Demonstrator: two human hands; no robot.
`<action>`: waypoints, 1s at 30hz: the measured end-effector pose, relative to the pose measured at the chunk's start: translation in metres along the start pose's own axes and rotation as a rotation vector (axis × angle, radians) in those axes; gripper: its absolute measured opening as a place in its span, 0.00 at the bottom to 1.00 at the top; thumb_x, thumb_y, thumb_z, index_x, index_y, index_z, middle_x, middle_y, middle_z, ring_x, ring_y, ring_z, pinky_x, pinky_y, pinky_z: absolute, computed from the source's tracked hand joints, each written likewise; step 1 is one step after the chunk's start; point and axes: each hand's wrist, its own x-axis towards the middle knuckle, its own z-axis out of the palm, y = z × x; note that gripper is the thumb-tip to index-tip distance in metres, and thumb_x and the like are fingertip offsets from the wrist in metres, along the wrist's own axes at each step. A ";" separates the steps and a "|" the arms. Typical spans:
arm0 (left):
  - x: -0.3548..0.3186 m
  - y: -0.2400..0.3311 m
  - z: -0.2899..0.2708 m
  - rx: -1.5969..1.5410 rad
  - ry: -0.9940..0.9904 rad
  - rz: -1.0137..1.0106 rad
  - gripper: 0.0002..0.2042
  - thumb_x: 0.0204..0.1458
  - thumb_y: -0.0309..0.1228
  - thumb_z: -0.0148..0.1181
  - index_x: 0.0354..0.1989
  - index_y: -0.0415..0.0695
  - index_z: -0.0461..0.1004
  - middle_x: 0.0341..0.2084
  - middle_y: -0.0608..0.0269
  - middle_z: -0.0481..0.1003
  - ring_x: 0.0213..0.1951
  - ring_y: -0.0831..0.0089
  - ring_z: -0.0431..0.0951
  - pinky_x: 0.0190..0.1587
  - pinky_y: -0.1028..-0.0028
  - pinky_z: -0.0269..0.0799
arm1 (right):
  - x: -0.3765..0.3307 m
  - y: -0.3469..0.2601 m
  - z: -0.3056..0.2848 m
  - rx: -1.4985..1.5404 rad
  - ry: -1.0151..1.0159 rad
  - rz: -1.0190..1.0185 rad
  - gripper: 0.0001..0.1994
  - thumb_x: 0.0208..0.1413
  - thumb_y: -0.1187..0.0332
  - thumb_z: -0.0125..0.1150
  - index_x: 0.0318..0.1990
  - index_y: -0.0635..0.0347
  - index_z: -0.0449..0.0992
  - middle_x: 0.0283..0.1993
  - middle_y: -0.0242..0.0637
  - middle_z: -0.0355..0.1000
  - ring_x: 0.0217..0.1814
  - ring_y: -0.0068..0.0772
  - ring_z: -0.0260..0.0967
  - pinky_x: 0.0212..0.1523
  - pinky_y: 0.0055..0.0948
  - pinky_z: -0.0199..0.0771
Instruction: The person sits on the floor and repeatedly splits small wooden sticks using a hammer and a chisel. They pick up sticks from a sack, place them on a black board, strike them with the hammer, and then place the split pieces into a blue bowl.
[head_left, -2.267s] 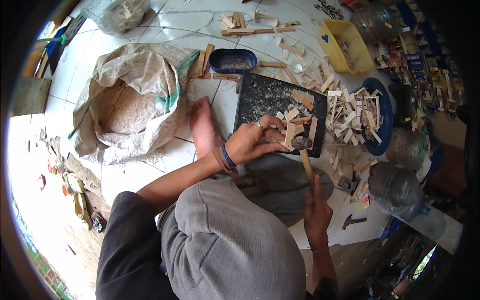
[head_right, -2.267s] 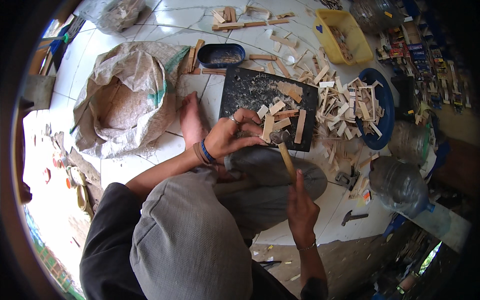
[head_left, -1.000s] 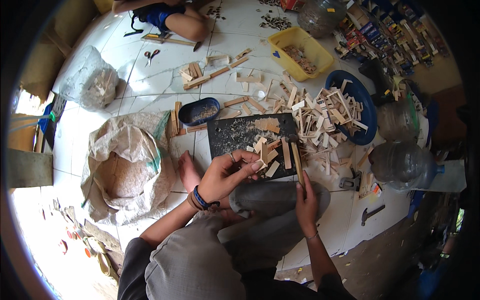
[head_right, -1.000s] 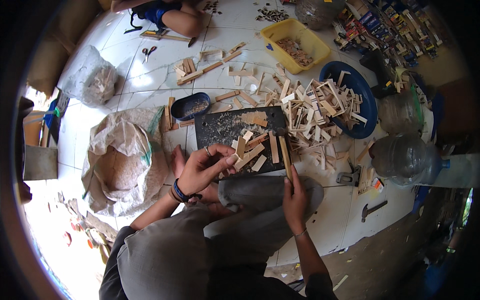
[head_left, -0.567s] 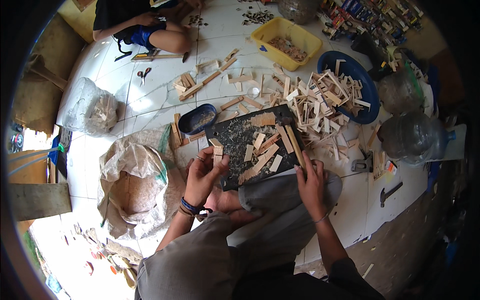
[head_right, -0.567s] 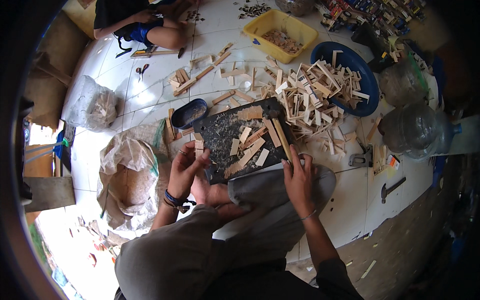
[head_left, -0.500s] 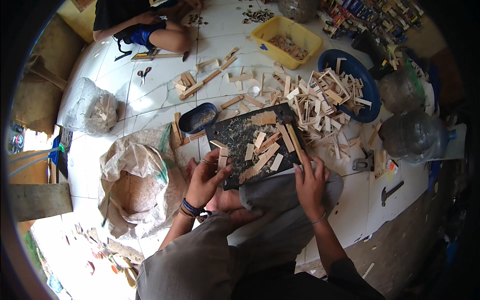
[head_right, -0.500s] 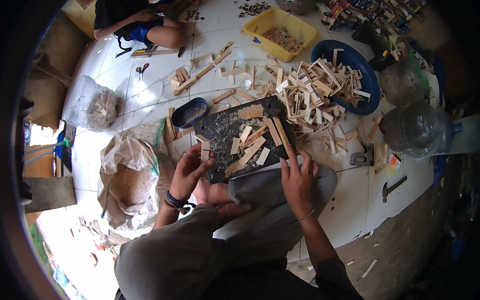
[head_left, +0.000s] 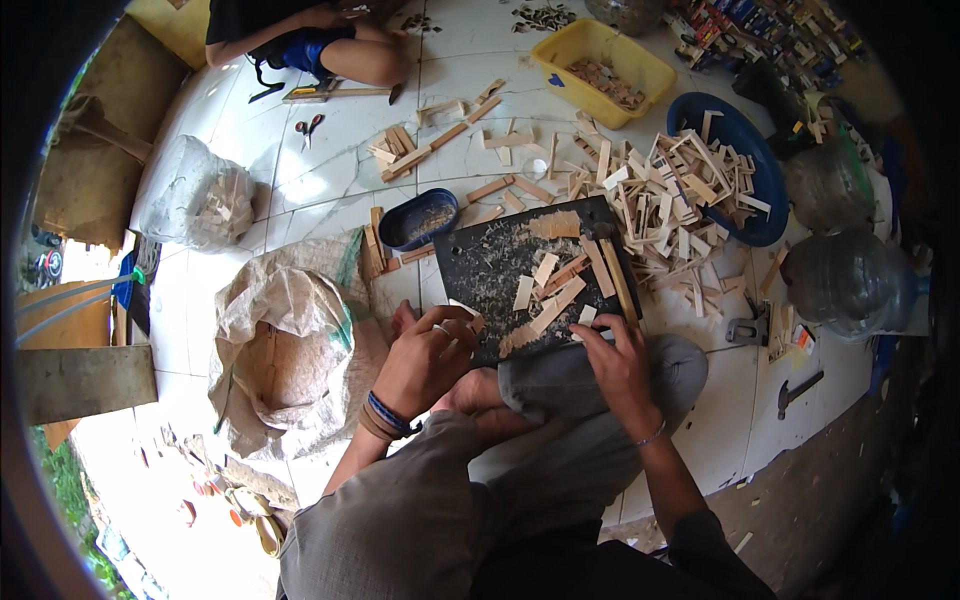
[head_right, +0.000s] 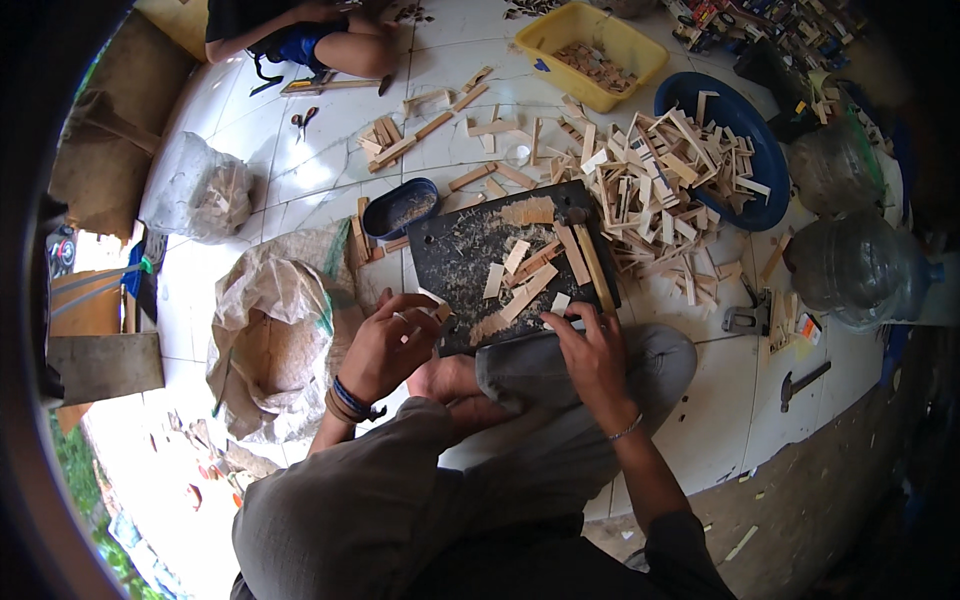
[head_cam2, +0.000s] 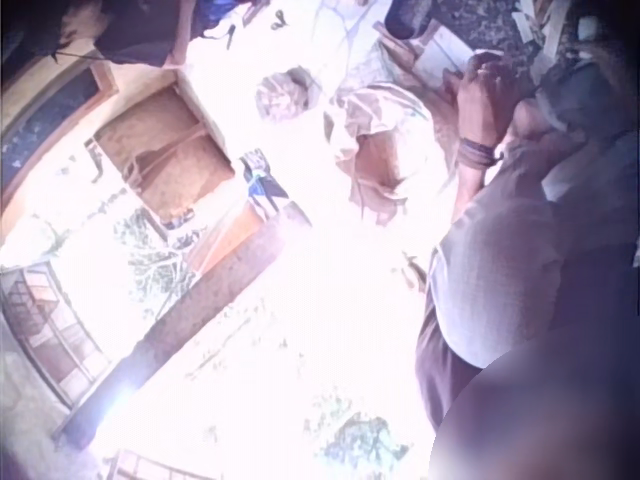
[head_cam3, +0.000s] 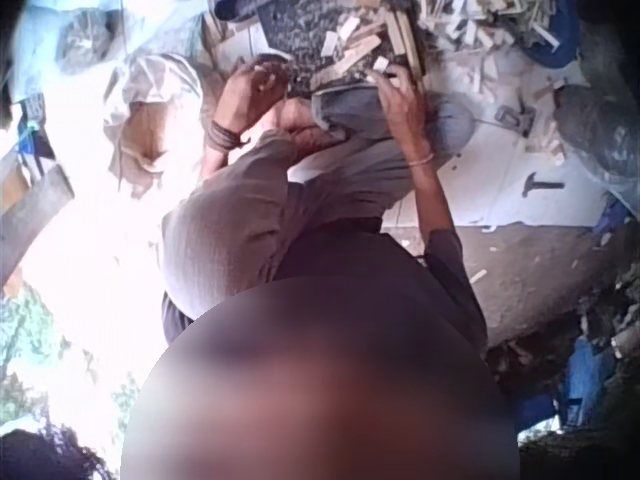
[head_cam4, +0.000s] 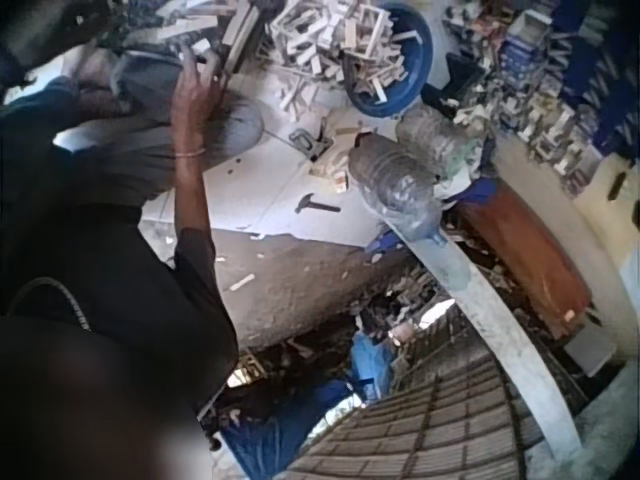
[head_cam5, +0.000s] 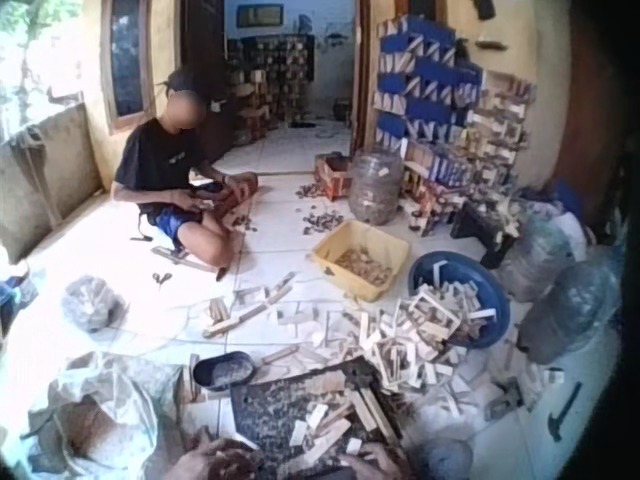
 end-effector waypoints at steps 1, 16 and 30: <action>0.004 0.000 0.000 0.089 -0.020 0.106 0.13 0.50 0.23 0.67 0.45 0.44 0.80 0.48 0.59 0.77 0.53 0.56 0.76 0.56 0.57 0.69 | 0.000 0.000 -0.001 0.001 -0.015 0.016 0.19 0.54 0.77 0.67 0.53 0.48 0.83 0.50 0.38 0.69 0.50 0.45 0.70 0.52 0.41 0.71; 0.012 -0.001 0.006 -0.074 0.134 -0.116 0.09 0.54 0.26 0.68 0.42 0.45 0.77 0.40 0.61 0.79 0.35 0.64 0.83 0.55 0.60 0.66 | 0.001 -0.050 0.017 0.842 -0.066 0.356 0.13 0.61 0.70 0.69 0.51 0.63 0.79 0.46 0.32 0.81 0.47 0.21 0.74 0.48 0.26 0.74; 0.009 -0.035 0.038 0.403 -0.073 0.285 0.18 0.51 0.27 0.65 0.52 0.50 0.77 0.51 0.61 0.74 0.54 0.59 0.74 0.60 0.54 0.64 | 0.014 -0.060 0.040 0.968 -0.038 0.405 0.14 0.64 0.68 0.68 0.53 0.63 0.77 0.49 0.36 0.80 0.50 0.23 0.77 0.44 0.24 0.78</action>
